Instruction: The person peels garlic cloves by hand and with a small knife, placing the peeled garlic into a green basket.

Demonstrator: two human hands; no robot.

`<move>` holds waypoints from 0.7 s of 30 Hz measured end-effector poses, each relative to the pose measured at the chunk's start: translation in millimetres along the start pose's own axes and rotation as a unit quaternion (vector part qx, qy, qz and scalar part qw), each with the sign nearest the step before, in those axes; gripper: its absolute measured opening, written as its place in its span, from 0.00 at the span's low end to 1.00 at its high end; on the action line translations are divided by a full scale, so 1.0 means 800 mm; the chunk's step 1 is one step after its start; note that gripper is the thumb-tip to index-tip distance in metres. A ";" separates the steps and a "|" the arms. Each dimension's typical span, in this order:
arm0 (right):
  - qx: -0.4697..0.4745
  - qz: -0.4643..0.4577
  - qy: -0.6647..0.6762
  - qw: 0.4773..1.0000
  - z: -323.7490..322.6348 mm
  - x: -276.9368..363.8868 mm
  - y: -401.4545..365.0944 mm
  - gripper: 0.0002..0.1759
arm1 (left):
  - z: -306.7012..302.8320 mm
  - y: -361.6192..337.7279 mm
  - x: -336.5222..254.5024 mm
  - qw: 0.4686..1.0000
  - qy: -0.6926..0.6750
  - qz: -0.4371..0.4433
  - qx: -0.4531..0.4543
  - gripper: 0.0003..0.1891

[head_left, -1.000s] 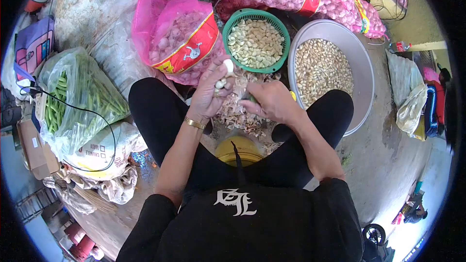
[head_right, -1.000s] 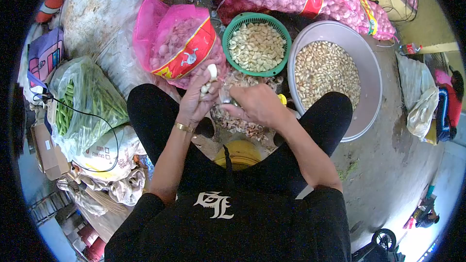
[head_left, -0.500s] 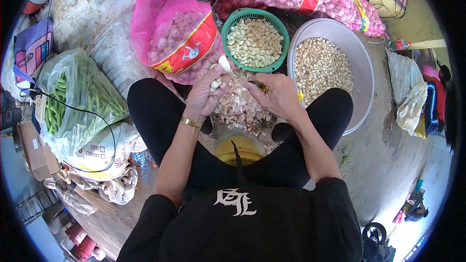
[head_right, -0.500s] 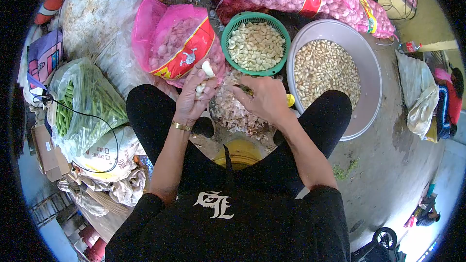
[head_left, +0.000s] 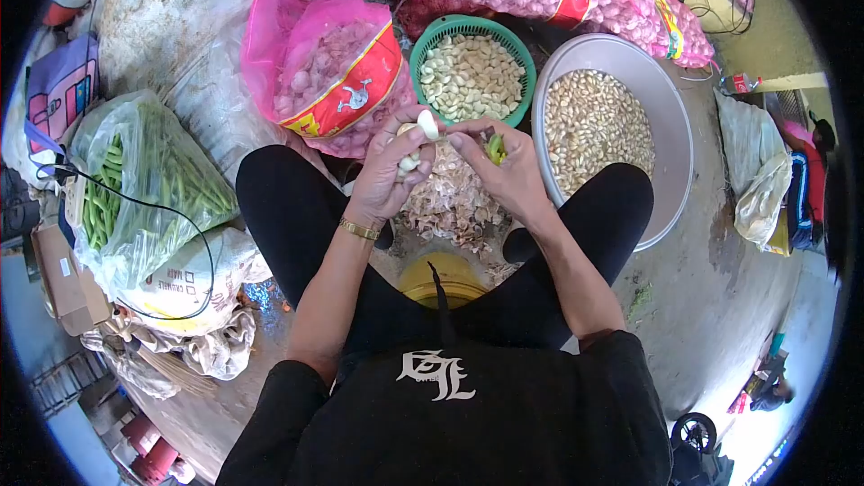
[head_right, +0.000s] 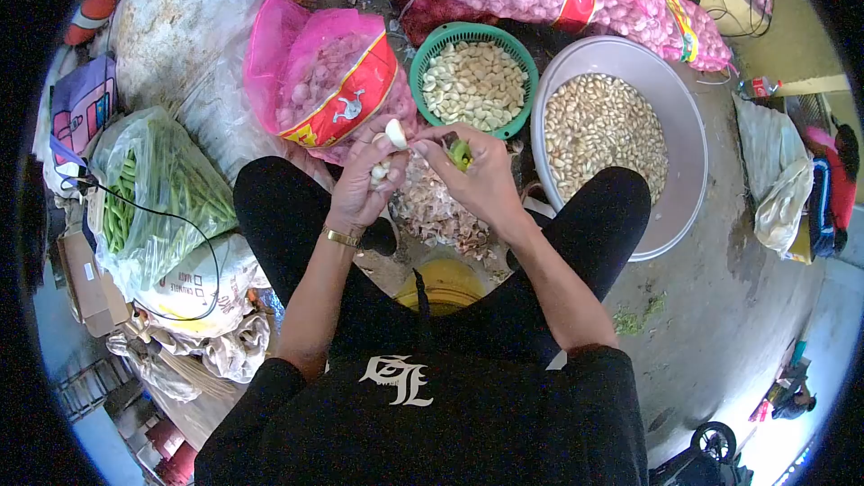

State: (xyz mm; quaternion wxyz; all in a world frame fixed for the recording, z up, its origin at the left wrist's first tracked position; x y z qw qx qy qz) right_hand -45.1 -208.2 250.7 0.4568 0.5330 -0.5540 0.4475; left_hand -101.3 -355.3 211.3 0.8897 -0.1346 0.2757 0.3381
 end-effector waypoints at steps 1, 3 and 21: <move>-0.014 0.013 0.042 0.999 0.002 -0.005 0.002 0.10 | -0.001 0.001 0.002 1.000 0.007 0.005 -0.006 0.15; -0.021 0.021 0.053 0.998 0.004 -0.012 0.004 0.10 | 0.001 0.003 0.004 1.000 0.013 0.009 -0.012 0.15; -0.066 0.038 0.140 0.987 0.010 -0.024 0.012 0.10 | -0.006 0.011 0.015 0.996 0.060 0.019 -0.069 0.14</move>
Point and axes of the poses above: each hand's wrist, its own y-axis towards the middle knuckle, its own z-axis out of the palm, x = y × z, the point moved 5 cm from there along y, towards the middle knuckle, and after that the axes turned 10 degrees about x, right-handed, at the moved point
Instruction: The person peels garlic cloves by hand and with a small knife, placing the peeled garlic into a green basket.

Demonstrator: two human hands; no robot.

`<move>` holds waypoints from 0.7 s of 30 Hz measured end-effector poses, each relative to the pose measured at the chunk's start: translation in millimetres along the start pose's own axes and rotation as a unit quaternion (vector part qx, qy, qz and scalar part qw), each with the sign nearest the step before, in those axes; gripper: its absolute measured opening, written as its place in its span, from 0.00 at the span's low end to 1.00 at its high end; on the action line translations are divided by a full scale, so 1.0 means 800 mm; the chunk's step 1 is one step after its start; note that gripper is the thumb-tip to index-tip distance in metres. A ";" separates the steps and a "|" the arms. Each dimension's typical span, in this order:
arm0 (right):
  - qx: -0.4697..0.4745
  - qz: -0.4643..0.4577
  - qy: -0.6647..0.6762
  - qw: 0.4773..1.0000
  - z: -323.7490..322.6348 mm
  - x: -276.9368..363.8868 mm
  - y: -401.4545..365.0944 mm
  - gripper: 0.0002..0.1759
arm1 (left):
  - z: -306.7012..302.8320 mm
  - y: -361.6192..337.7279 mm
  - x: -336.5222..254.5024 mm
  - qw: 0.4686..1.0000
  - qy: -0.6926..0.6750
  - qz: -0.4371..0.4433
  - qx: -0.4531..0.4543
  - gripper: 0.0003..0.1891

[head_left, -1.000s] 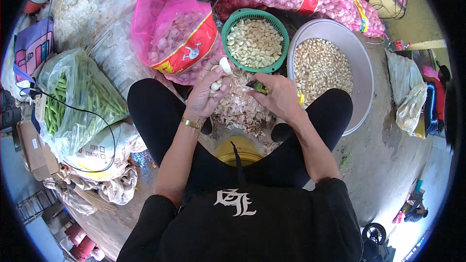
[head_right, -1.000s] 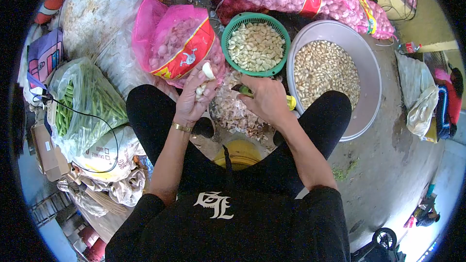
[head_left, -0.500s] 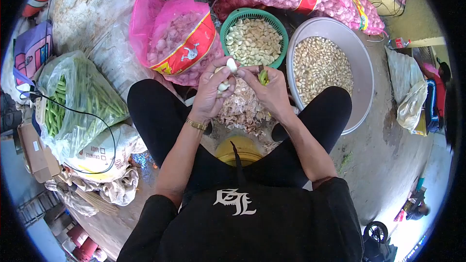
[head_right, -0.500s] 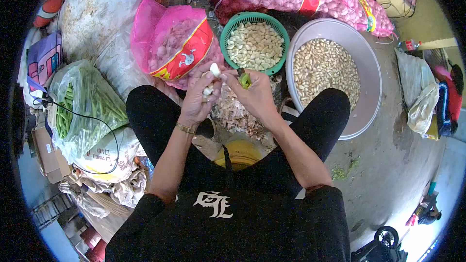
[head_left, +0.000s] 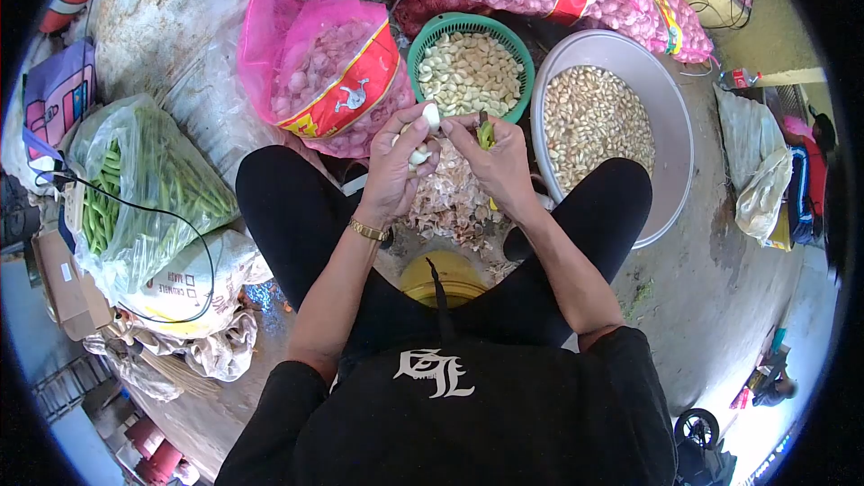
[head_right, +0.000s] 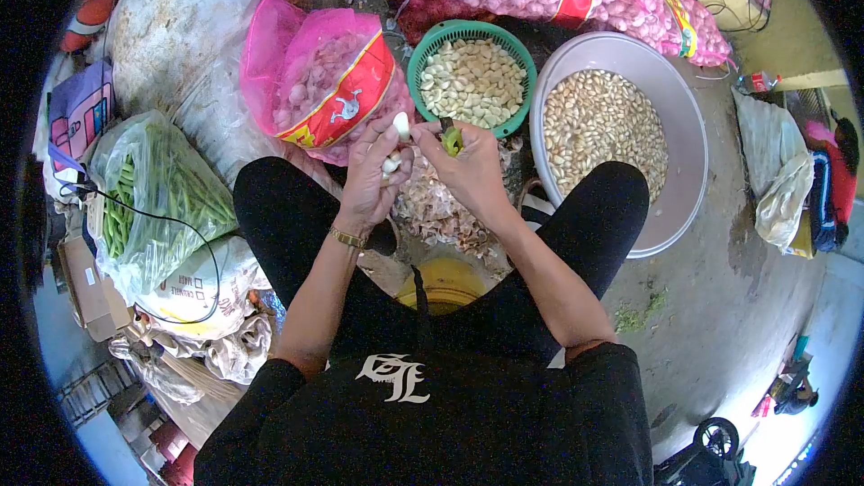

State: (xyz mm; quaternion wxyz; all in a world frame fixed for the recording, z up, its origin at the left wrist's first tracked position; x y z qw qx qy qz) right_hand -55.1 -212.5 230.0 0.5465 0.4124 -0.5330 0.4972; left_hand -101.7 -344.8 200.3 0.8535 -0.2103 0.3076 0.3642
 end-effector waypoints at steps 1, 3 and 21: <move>0.009 0.006 -0.013 1.000 -0.001 -0.002 0.001 0.10 | 0.000 0.001 0.000 1.000 0.002 0.000 0.002 0.14; 0.004 0.005 -0.003 1.000 -0.001 -0.001 0.000 0.09 | 0.001 0.000 0.001 1.000 0.004 -0.001 0.004 0.14; -0.031 -0.016 -0.103 0.994 -0.006 0.000 0.004 0.09 | -0.002 0.003 0.009 0.997 0.064 -0.016 -0.032 0.14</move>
Point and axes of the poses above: each hand's wrist, its own y-axis towards the middle knuckle, its own z-axis out of the palm, x = y × z, the point moved 5 cm from there along y, towards the middle knuckle, and after that the axes turned 10 degrees about x, right-handed, at the moved point
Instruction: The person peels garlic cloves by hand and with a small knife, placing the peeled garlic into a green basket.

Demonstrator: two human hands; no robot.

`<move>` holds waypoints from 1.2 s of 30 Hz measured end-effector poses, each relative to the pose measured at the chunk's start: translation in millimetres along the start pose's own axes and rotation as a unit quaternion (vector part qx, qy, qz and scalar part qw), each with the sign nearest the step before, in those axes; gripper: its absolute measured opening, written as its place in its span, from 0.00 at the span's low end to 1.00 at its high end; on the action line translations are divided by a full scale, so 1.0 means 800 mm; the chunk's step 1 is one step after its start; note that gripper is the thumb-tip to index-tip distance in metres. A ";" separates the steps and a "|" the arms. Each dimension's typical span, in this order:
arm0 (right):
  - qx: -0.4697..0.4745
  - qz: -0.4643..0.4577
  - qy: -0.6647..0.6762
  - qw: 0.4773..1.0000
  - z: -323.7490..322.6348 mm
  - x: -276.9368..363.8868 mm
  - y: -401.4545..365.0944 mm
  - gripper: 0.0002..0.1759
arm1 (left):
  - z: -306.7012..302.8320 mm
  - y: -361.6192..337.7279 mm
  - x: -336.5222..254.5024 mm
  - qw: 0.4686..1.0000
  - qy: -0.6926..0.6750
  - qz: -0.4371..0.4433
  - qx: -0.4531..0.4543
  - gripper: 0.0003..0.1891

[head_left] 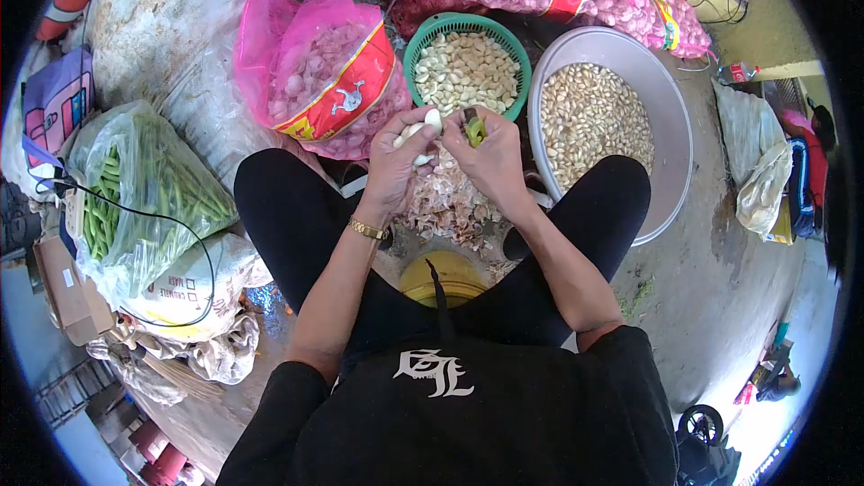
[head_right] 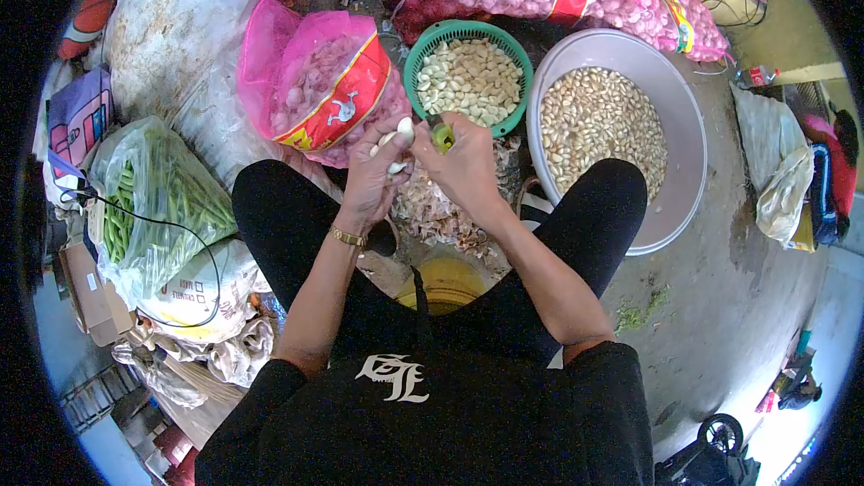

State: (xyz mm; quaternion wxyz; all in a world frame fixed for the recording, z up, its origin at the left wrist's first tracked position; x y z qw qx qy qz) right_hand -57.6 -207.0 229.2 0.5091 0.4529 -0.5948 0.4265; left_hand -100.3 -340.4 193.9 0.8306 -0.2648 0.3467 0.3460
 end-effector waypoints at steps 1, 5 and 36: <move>0.005 -0.011 -0.033 0.999 0.001 -0.003 0.000 0.09 | -0.001 0.000 -0.001 1.000 -0.007 -0.008 0.001 0.14; -0.010 -0.013 0.027 0.999 0.002 -0.009 0.002 0.09 | -0.004 0.001 0.000 0.999 -0.052 -0.016 0.006 0.15; -0.012 0.004 0.035 0.999 -0.003 -0.005 0.004 0.09 | -0.005 0.007 0.009 0.997 -0.071 -0.030 0.003 0.13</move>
Point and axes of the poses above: each hand's wrist, its own y-axis towards the middle knuckle, its own z-axis out of the palm, x = y × z, the point moved 5 cm from there along y, towards the middle knuckle, and after that the axes turned 10 degrees about x, right-handed, at the moved point
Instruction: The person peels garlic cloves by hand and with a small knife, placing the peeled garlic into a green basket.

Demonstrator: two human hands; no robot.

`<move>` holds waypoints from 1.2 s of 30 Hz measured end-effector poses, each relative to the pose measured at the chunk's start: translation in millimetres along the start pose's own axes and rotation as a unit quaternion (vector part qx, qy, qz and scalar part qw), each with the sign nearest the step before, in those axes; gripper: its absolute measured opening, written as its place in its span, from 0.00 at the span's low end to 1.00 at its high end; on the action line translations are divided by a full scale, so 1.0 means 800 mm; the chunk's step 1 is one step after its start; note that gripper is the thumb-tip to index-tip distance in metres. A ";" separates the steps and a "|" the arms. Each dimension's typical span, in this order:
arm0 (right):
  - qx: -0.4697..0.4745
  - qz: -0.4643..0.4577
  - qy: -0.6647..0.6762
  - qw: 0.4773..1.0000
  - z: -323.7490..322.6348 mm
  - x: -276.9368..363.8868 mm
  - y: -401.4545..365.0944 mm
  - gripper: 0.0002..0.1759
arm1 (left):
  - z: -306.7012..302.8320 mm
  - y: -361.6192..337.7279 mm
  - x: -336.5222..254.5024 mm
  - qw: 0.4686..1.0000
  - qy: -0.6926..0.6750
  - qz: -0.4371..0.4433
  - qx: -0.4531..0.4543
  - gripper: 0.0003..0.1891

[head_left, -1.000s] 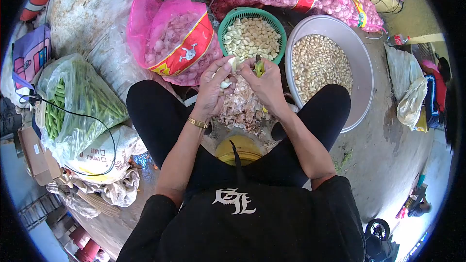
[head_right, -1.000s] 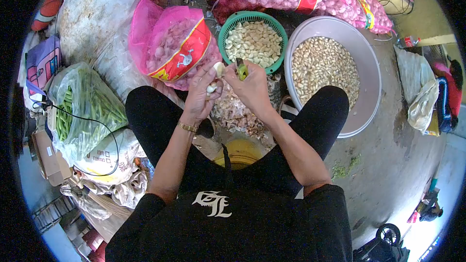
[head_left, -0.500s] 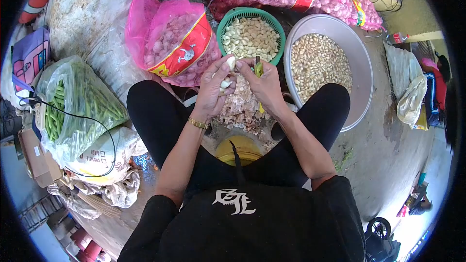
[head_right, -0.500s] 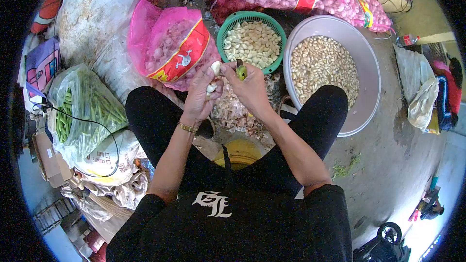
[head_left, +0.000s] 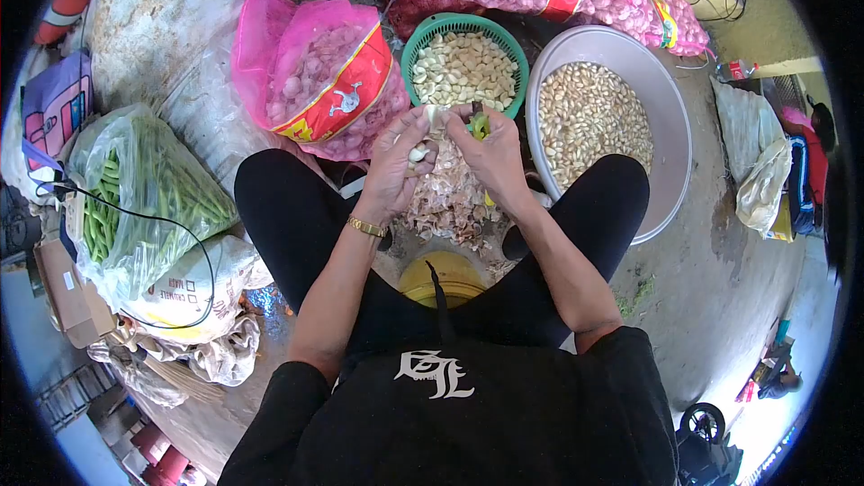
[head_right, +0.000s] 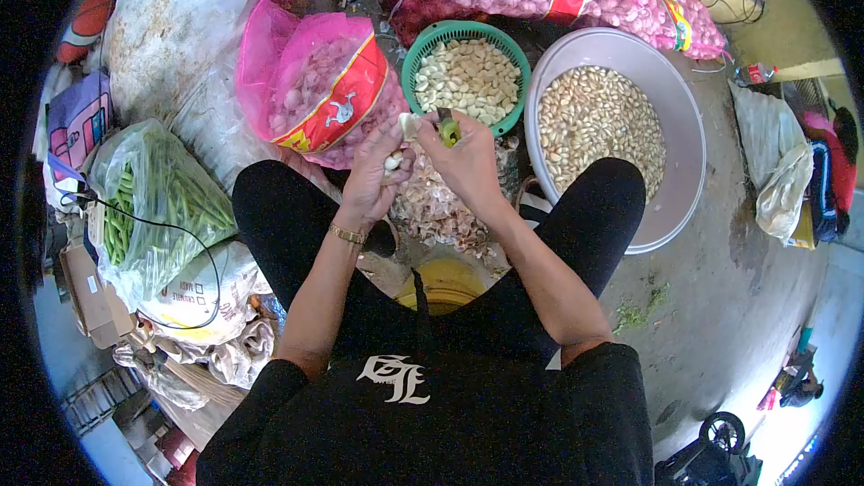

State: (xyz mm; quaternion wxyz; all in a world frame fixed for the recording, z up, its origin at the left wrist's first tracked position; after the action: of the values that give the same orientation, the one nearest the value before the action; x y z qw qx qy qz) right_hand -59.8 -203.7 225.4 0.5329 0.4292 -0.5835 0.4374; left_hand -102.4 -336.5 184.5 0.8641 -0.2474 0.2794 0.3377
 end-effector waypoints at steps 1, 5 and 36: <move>-0.019 -0.013 0.032 0.999 -0.001 0.001 0.000 0.09 | 0.002 0.000 -0.001 1.000 -0.007 -0.008 0.002 0.13; 0.000 0.006 0.003 1.000 -0.006 0.001 -0.001 0.09 | -0.002 -0.001 0.000 0.996 0.082 -0.043 0.002 0.13; 0.052 -0.064 -0.208 0.975 -0.009 0.011 -0.010 0.12 | 0.006 0.004 0.011 0.984 0.176 -0.008 -0.038 0.09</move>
State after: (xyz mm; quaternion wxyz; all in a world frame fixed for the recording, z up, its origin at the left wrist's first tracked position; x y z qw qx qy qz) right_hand -50.7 -198.8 234.6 0.4030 0.5746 -0.6294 0.3335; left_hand -98.0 -327.1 181.6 0.7941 -0.3380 0.4122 0.2920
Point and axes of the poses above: each hand's wrist, its own y-axis towards the middle knuckle, its own z-axis out of the palm, x = y × z, the point moved 5 cm from there along y, towards the middle knuckle, and after that the axes turned 10 degrees about x, right-handed, at the moved point
